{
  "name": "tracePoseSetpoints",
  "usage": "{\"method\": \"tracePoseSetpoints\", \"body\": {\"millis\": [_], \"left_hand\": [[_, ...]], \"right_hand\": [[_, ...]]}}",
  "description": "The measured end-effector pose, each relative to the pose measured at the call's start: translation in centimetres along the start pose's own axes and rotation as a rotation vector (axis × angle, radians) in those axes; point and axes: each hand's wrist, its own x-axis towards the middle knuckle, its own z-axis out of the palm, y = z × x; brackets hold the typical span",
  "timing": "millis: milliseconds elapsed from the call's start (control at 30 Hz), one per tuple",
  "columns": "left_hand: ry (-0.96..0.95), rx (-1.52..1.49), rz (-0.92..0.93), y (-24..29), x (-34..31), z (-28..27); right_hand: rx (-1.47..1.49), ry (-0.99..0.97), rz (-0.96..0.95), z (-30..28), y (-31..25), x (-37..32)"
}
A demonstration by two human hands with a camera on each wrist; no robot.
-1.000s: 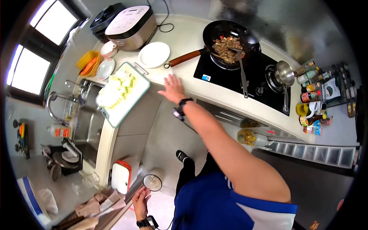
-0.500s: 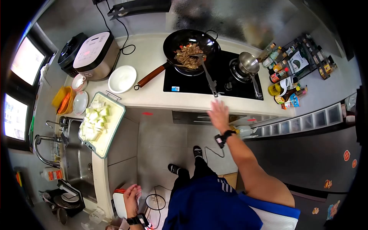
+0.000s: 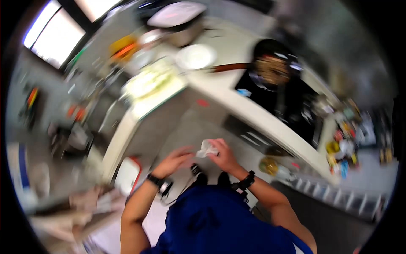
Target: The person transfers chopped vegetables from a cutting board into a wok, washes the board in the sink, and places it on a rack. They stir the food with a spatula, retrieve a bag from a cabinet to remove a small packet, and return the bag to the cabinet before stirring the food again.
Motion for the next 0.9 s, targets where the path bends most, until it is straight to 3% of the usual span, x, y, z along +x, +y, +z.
{"method": "tracePoseSetpoints", "body": {"millis": [67, 133, 200, 300, 367, 400, 433, 467, 500, 533, 567, 600, 667, 700, 733, 800, 833, 900], "left_hand": [[-0.086, -0.341, 0.048, -1.4, -0.9, -1.7], [-0.013, -0.451, 0.185, -3.6, -2.1, -3.2], [0.330, -0.319, 0.233, -4.8, -5.1, -5.4], [0.802, 0.006, 0.326, -6.3, -8.9, -9.7], [1.234, 0.387, 0.421, -9.0, -10.7, -16.8], [1.432, 0.579, 0.304, -8.2, -12.9, -18.4], [1.539, 0.614, 0.333, -10.3, -13.7, -22.6], [1.590, 0.512, 0.257, -11.6, -14.7, -26.2], [1.600, 0.458, 0.344, -13.9, -15.4, -30.3], [1.638, 0.099, 0.434, -15.5, -15.1, -33.7], [1.617, 0.025, 0.426, -15.6, -16.1, -35.7], [1.623, -0.005, 0.438, -16.4, -16.4, -37.6], [1.542, 0.235, 0.102, -15.7, -18.5, -38.1], [1.688, 0.273, 0.042, -19.6, -17.3, -42.1], [1.716, 0.255, 0.104, -21.8, -16.9, -44.5], [1.705, 0.139, 0.256, -20.0, -17.5, -41.4], [1.686, -0.139, 0.331, -16.8, -17.7, -37.2], [1.612, -0.167, 0.401, -17.0, -18.0, -37.4]], "right_hand": [[0.087, -0.170, -0.105, 4.4, -2.5, 3.2], [0.068, -0.230, -0.241, 8.6, -2.7, 4.6], [-0.041, -0.252, -0.449, 10.9, -5.6, 5.7], [-0.075, -0.328, -0.489, 12.2, -5.5, 5.0], [-0.030, -0.555, -0.226, 12.0, -2.7, 4.0], [-0.011, -0.660, -0.087, 11.5, -1.3, 3.3], [-0.024, -0.647, -0.047, 10.9, -0.8, 2.4], [-0.040, -0.624, -0.007, 10.1, -0.5, 1.5], [-0.061, -0.593, 0.034, 9.3, -0.2, 0.9], [-0.077, -0.563, 0.058, 8.5, 0.1, 0.2], [-0.096, -0.520, 0.088, 7.7, 0.7, -0.6], [-0.118, -0.471, 0.121, 6.6, 1.2, -1.5], [-0.209, -0.406, 0.164, 4.7, 1.9, -3.0], [-0.224, -0.373, 0.198, 3.9, 2.3, -3.8], [-0.236, -0.339, 0.235, 3.2, 2.7, -4.5], [-0.219, -0.254, 0.280, 2.0, 3.3, -5.6], [-0.237, -0.235, 0.292, 1.4, 3.8, -5.9], [-0.254, -0.221, 0.339, 0.7, 4.4, -6.0]]}}
